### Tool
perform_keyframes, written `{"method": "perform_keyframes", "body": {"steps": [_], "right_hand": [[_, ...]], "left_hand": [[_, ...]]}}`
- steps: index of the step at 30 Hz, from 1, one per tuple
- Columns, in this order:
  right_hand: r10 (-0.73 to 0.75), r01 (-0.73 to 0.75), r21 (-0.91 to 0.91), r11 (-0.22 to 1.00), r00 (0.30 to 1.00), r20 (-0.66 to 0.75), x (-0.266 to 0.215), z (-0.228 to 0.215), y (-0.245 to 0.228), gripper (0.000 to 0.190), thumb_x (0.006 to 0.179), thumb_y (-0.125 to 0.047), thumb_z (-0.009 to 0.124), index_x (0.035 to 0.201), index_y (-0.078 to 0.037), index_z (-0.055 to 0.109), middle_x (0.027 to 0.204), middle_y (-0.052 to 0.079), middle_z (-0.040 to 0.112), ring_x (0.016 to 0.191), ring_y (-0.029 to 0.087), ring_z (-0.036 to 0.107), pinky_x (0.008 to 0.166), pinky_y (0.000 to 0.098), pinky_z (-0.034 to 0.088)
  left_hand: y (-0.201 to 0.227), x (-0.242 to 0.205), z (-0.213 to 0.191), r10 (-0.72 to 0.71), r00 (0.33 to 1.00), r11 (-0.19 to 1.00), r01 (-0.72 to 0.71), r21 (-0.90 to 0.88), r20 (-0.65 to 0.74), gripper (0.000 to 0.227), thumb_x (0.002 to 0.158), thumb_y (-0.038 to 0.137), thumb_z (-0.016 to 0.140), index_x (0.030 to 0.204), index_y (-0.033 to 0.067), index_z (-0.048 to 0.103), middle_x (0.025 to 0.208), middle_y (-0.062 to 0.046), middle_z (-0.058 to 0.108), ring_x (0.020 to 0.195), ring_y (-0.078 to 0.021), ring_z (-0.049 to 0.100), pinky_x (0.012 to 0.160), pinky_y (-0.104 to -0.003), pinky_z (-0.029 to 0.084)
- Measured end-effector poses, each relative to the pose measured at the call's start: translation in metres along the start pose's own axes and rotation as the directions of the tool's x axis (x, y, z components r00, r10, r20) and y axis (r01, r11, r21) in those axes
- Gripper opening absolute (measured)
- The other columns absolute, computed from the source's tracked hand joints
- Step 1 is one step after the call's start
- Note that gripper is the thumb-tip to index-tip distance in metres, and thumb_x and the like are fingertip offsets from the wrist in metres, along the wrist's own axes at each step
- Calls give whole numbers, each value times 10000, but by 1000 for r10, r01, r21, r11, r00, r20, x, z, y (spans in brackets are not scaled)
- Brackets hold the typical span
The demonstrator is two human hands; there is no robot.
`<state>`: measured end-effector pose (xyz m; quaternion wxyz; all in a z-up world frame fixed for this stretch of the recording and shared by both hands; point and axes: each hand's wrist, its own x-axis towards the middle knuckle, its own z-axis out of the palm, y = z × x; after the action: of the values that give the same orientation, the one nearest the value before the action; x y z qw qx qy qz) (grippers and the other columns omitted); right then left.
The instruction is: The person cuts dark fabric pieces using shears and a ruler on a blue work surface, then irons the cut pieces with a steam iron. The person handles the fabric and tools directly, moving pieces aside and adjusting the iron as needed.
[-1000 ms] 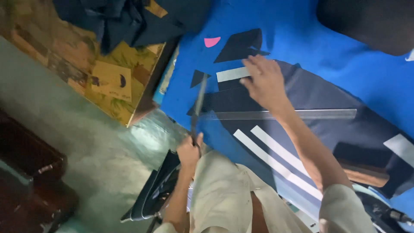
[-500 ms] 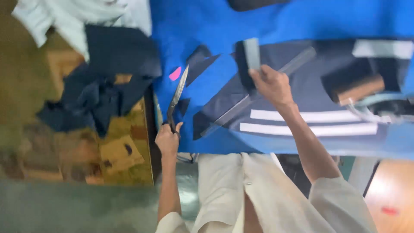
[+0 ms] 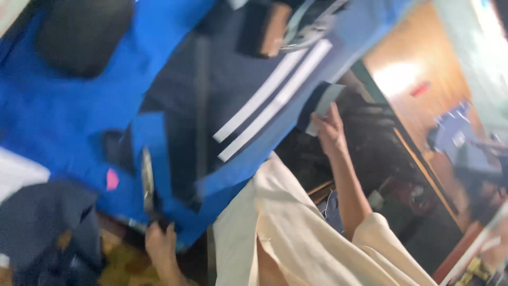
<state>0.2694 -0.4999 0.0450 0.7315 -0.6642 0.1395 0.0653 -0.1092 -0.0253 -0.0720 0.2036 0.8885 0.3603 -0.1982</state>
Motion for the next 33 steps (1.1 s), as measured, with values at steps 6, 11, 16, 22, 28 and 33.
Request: {"method": "perform_keyframes", "body": {"steps": [6, 11, 16, 22, 28, 33], "right_hand": [[63, -62, 42, 997, 998, -17, 5, -58, -26, 686, 1013, -219, 624, 1614, -133, 305, 772, -58, 431, 518, 22, 403, 414, 179, 342], [79, -45, 108, 993, 938, -337, 56, -170, -52, 376, 934, -121, 710, 1272, -149, 546, 899, -45, 536, 747, 65, 540, 626, 245, 457], [-148, 167, 3, 986, 879, -454, 119, -346, -56, 618, 978, 15, 711, 1523, -175, 491, 1335, 25, 669, 1080, 118, 668, 945, 267, 593], [462, -154, 436, 886, 347, -816, 167, -564, 82, 867, 966, -592, 437, 1670, -189, 132, 1752, -8, 166, 1607, 260, 118, 1258, 504, -4], [-240, 207, -503, 839, 971, -1, 190, -337, 100, 527, 1127, -47, 679, 1497, 208, 403, 1111, 430, 642, 1130, 444, 649, 913, 517, 516], [282, 321, -779, 539, 803, 526, 133, -125, 37, 371, 1073, -374, 643, 1394, -195, 698, 1221, 109, 730, 1165, 345, 666, 977, 495, 533]], "left_hand": [[101, -8, -18, 303, 687, 953, -211, 219, -660, 222, 839, 6, 689, 1051, -6, 751, 981, -253, 665, 840, -452, 630, 780, -539, 509], [291, 28, -32, 442, 617, 874, -460, 157, -652, 129, 1119, 82, 645, 1143, -34, 698, 1053, -246, 678, 1019, -426, 654, 922, -528, 530], [369, 88, 4, 351, 554, 899, -425, 106, -755, 327, 1063, 255, 691, 1209, -35, 654, 1154, -270, 602, 1037, -462, 602, 910, -546, 515], [382, 117, 28, 119, 710, 989, -149, 17, -694, 341, 998, 250, 782, 1191, -2, 660, 1169, -198, 592, 1048, -412, 575, 820, -545, 499], [387, 137, 30, -104, 702, 990, 7, -140, -705, 342, 563, 143, 997, 744, 74, 715, 750, -118, 632, 720, -378, 683, 656, -432, 575], [342, 175, 79, -171, 874, 983, 119, -142, -455, 761, 709, 216, 939, 1333, 188, 504, 1321, -143, 512, 1227, -369, 546, 990, -526, 483]]}}
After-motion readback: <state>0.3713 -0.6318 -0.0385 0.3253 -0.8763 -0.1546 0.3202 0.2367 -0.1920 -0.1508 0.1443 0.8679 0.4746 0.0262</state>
